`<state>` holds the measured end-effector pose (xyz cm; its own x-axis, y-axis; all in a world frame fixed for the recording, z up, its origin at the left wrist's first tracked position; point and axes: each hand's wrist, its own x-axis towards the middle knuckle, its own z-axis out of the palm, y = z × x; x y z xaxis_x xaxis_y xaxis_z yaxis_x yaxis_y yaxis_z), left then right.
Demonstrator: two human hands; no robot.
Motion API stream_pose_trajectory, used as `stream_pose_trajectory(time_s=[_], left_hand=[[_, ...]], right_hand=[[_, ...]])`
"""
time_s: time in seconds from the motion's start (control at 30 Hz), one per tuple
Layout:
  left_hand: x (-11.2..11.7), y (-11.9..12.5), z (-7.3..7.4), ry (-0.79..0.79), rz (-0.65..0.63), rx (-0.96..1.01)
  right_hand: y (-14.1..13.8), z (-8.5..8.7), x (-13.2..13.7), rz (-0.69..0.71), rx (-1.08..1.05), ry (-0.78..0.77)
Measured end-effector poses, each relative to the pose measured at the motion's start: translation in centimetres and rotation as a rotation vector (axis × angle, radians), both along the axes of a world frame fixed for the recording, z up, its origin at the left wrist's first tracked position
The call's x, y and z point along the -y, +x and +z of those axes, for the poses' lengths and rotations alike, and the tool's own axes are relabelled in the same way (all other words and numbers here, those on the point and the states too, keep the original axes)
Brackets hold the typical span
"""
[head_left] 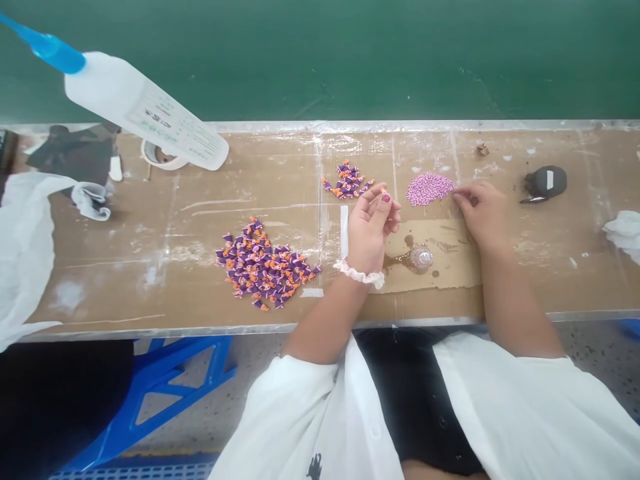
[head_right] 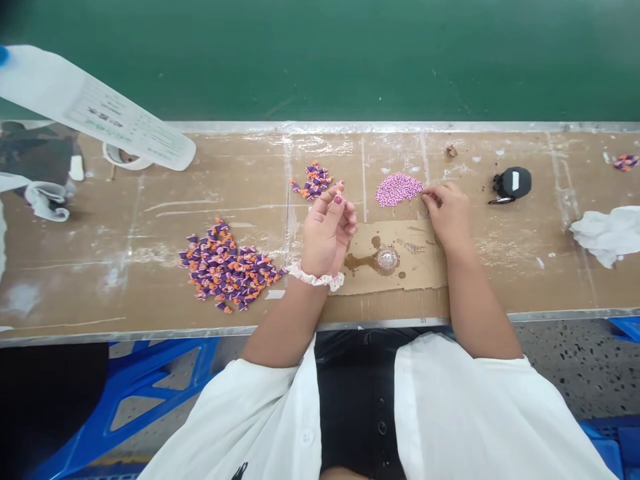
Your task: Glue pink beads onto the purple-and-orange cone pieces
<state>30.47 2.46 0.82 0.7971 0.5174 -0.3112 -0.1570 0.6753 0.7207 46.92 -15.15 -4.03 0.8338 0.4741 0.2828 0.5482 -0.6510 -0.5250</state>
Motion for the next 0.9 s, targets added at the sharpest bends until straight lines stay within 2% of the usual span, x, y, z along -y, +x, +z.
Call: stream_pose_trajectory(time_s=[0.2, 0.27, 0.33, 0.4, 0.5, 0.57, 0.6, 0.7, 0.9], left_hand=[[0.0, 0.1, -0.9, 0.162, 0.003, 0.098], [0.0, 0.1, -1.0, 0.220, -0.010, 0.142], [0.2, 0.1, -0.9, 0.262, -0.043, 0.166], [0.4, 0.0, -0.6, 0.275, -0.110, 0.163], [1.0, -0.3, -0.2, 0.257, -0.262, 0.150], [1.5, -0.5, 0.0, 0.236, -0.393, 0.158], [1.7, -0.6, 0.0, 0.225, -0.464, 0.164], [2.3, -0.7, -0.1, 0.206, -0.605, 0.167], [2.6, -0.6, -0.5, 0.168, -0.610, 0.178]], right_hand=[[0.1, -0.7, -1.0, -0.047, 0.043, -0.192], [0.1, -0.8, -1.1, -0.055, 0.052, -0.200], [-0.1, -0.4, -0.9, -0.029, 0.013, -0.080], [-1.0, 0.8, -0.7, 0.051, -0.104, 0.165], [-3.7, 3.2, -0.6, 0.301, -0.415, 0.609], [-5.8, 4.6, -0.7, 0.460, -0.592, 0.762], [-6.8, 5.0, -0.8, 0.518, -0.627, 0.809], [-8.4, 5.3, -1.0, 0.599, -0.632, 0.789], [-8.2, 4.8, -1.0, 0.624, -0.545, 0.740]])
